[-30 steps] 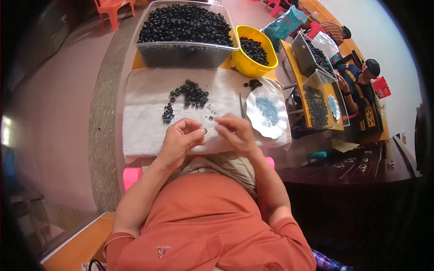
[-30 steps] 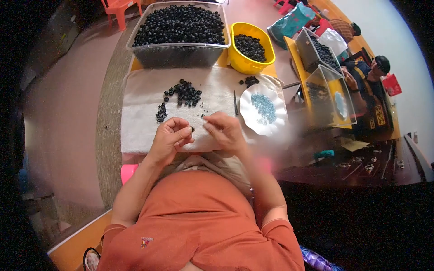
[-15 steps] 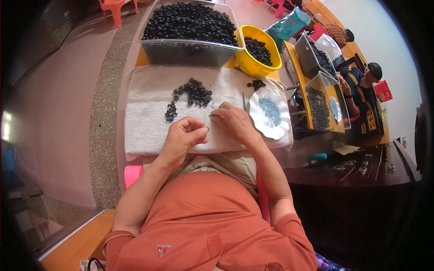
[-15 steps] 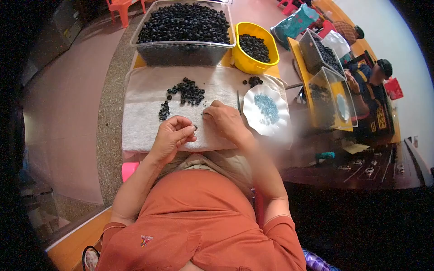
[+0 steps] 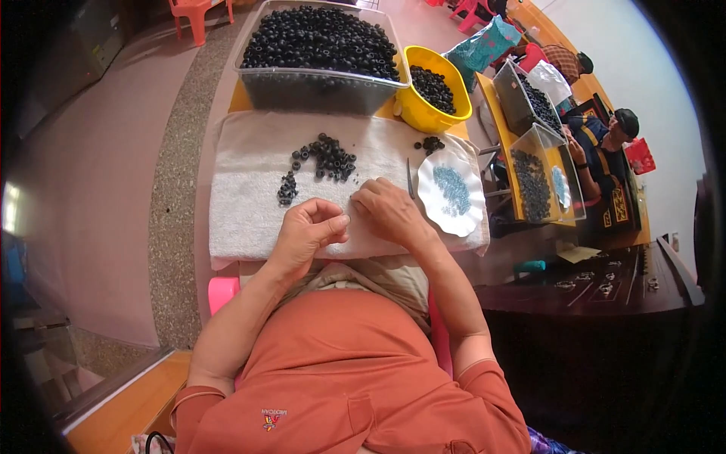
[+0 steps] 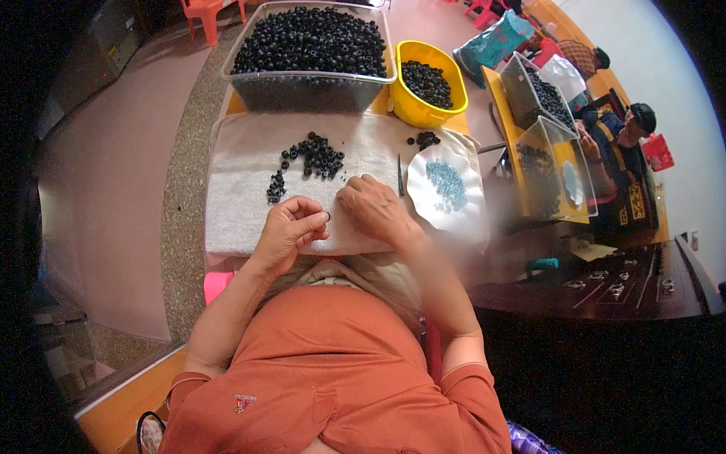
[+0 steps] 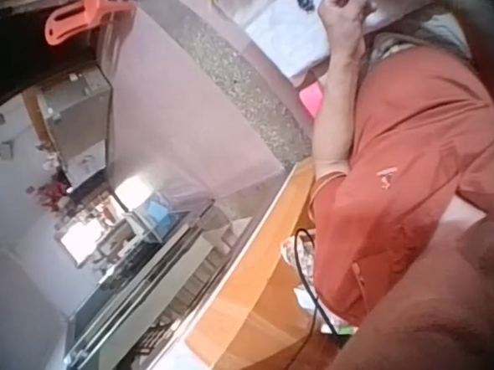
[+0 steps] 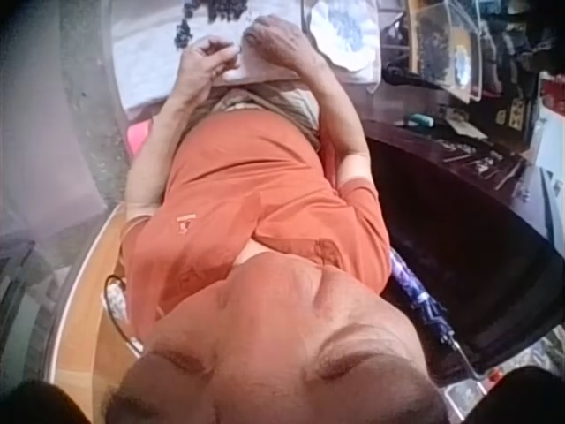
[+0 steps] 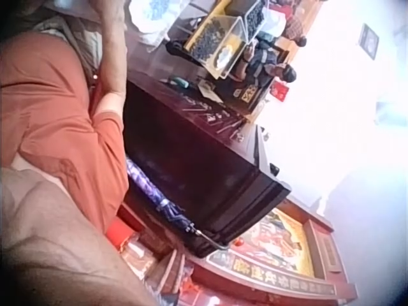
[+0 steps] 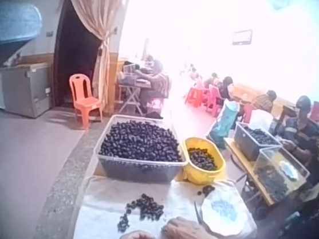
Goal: Sorting and inspecting small black beads or seeds on a white cloth on a workbench.
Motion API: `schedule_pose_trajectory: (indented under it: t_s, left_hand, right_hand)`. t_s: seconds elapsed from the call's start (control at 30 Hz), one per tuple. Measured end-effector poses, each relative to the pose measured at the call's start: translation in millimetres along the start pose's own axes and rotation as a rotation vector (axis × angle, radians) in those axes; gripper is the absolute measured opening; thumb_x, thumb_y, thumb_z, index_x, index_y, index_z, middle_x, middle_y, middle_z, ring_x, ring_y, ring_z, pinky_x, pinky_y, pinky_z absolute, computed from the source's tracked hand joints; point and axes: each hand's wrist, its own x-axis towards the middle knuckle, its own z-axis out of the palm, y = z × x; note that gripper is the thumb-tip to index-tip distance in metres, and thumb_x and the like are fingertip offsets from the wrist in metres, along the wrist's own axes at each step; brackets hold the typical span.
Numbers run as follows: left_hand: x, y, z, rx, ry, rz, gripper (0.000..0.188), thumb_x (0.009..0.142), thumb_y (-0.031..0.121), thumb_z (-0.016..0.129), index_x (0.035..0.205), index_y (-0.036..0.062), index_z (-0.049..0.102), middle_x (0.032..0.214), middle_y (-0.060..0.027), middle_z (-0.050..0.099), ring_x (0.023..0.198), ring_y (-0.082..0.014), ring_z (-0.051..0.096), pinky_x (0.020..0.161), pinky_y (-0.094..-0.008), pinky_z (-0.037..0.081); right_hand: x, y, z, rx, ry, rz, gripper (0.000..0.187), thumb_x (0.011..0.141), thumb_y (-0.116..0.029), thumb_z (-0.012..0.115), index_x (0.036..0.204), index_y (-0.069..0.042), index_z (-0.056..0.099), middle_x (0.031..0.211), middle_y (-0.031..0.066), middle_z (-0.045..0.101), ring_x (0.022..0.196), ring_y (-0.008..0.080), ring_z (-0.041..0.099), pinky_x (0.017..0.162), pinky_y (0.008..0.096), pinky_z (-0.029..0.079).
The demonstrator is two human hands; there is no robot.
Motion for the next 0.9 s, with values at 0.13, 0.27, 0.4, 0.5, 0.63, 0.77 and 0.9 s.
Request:
schedule_pose_trajectory:
  t_s: [0.13, 0.27, 0.4, 0.5, 0.63, 0.77, 0.9]
  left_hand:
    - [0, 1, 1, 0.007, -0.007, 0.007, 0.012, 0.087, 0.007, 0.071, 0.094, 0.0043, 0.061, 0.082, -0.0021, 0.063, 0.073, -0.01, 0.063, 0.069, -0.0271, 0.058]
    - [-1, 1, 1, 0.003, 0.002, -0.002, 0.013, 0.087, 0.006, 0.071, 0.093, 0.0037, 0.06, 0.082, -0.0024, 0.063, 0.073, -0.01, 0.062, 0.069, -0.0266, 0.057]
    - [-1, 1, 1, 0.01, 0.008, -0.011, 0.013, 0.086, 0.007, 0.071, 0.093, 0.0048, 0.06, 0.083, -0.0021, 0.063, 0.073, -0.0107, 0.062, 0.069, -0.0274, 0.058]
    - [-1, 1, 0, 0.014, 0.013, -0.009, 0.013, 0.086, 0.007, 0.071, 0.093, 0.0048, 0.06, 0.083, -0.0021, 0.063, 0.074, -0.0108, 0.062, 0.07, -0.0274, 0.058]
    - [-1, 1, 1, 0.017, 0.009, -0.016, 0.013, 0.086, 0.007, 0.071, 0.093, 0.0046, 0.061, 0.083, -0.0023, 0.064, 0.073, -0.011, 0.063, 0.07, -0.0273, 0.058]
    - [0, 0, 0, 0.009, 0.005, -0.022, 0.013, 0.086, 0.007, 0.071, 0.093, 0.0045, 0.061, 0.084, -0.0027, 0.065, 0.073, -0.0111, 0.064, 0.069, -0.0267, 0.058]
    - [-1, -1, 0, 0.011, -0.004, -0.017, 0.013, 0.086, 0.007, 0.072, 0.093, 0.0047, 0.061, 0.084, -0.0027, 0.065, 0.074, -0.0109, 0.064, 0.069, -0.0267, 0.058]
  right_hand:
    - [-2, 4, 2, 0.038, 0.038, -0.028, 0.013, 0.081, -0.007, 0.062, 0.094, -0.006, 0.065, 0.092, 0.0098, 0.061, 0.091, 0.0286, 0.058, 0.079, 0.0373, 0.049]
    - [-4, 7, 4, 0.15, 0.168, -0.071, 0.02, 0.076, 0.0, 0.065, 0.095, -0.004, 0.064, 0.09, 0.0112, 0.061, 0.089, 0.0305, 0.06, 0.076, 0.0368, 0.05]
    - [-7, 4, 6, 0.455, 0.182, 0.1, 0.019, 0.077, 0.004, 0.066, 0.095, -0.001, 0.065, 0.091, 0.0105, 0.064, 0.083, 0.0247, 0.063, 0.073, 0.0314, 0.051]
    - [-10, 0, 8, 0.726, 0.181, 0.225, 0.012, 0.082, 0.003, 0.067, 0.093, 0.0, 0.066, 0.091, 0.007, 0.065, 0.082, 0.0158, 0.062, 0.073, 0.0268, 0.05]
    - [-13, 11, 18, 0.99, 0.17, 0.263, 0.007, 0.085, 0.002, 0.067, 0.092, 0.003, 0.066, 0.092, 0.003, 0.064, 0.085, 0.0083, 0.058, 0.075, 0.0233, 0.048]
    - [-14, 13, 20, 1.078, 0.174, 0.255, 0.009, 0.083, -0.001, 0.069, 0.092, 0.003, 0.068, 0.088, 0.0043, 0.067, 0.081, 0.0091, 0.061, 0.072, 0.0238, 0.05]
    - [-15, 4, 11, 1.209, 0.152, 0.308, 0.007, 0.083, 0.001, 0.071, 0.089, 0.003, 0.068, 0.09, 0.0027, 0.066, 0.08, 0.0084, 0.061, 0.072, 0.023, 0.05]
